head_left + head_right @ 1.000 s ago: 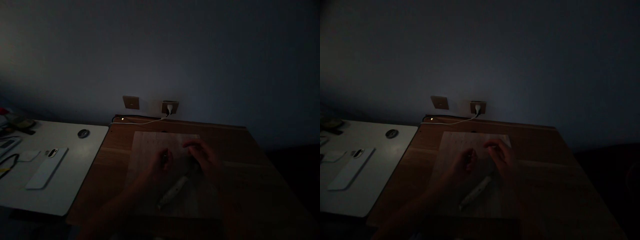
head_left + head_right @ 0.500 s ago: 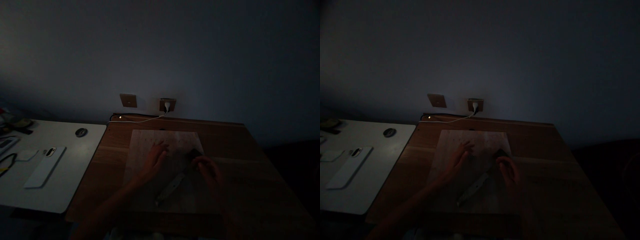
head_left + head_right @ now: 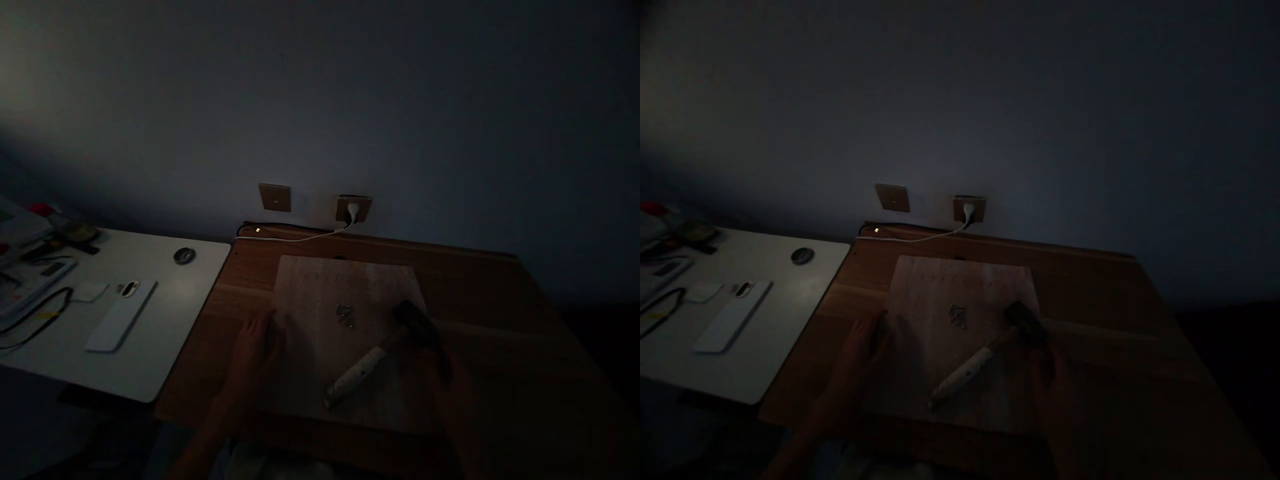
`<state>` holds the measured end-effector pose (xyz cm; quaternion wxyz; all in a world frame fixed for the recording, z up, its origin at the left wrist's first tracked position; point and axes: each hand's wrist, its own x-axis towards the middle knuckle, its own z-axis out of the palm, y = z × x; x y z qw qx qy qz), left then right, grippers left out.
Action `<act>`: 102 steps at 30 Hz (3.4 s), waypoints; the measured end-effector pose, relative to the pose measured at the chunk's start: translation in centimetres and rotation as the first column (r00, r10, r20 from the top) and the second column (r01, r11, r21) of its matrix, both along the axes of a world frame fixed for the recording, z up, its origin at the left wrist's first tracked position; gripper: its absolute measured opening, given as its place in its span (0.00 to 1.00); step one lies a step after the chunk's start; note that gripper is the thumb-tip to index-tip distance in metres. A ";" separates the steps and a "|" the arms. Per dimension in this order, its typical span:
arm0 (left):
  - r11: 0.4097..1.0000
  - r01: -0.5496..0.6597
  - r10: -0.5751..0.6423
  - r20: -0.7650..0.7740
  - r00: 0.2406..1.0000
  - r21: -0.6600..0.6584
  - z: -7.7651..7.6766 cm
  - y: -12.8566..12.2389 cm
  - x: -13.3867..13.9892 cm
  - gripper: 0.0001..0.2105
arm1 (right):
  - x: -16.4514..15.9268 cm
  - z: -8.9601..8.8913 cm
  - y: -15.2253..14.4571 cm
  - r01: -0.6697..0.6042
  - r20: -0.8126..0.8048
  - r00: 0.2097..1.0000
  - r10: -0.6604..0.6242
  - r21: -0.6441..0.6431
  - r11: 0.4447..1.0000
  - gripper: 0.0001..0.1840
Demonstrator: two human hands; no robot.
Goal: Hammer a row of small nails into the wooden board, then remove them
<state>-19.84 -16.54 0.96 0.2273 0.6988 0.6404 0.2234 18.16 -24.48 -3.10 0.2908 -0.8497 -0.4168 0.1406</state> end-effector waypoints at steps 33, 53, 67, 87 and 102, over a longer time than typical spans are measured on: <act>0.981 -0.184 0.192 -0.226 0.955 0.059 1.6 4.0 -9.6 0.19 | -9.4 3.1 5.0 -0.224 -0.284 0.934 0.217 0.010 0.975 0.26; 0.897 0.377 -0.273 -0.379 0.884 0.232 1.9 4.4 0.2 0.25 | -4.3 3.2 -1.8 -0.031 -0.002 1.000 0.031 0.032 0.999 0.32; 0.545 0.834 -0.737 -0.428 0.524 0.083 3.3 8.8 14.7 0.09 | -7.3 5.3 -0.8 0.084 -0.554 0.832 -0.024 0.082 0.993 0.26; 0.581 0.813 -0.814 0.000 0.582 -0.048 1.5 13.0 20.3 0.14 | -3.4 2.8 0.1 -0.046 -0.236 0.970 0.059 0.063 0.997 0.34; 0.618 0.779 -0.785 0.134 0.605 0.104 -1.9 16.1 23.7 0.10 | -3.2 2.5 -0.3 -0.013 -0.254 0.966 0.039 0.103 0.995 0.35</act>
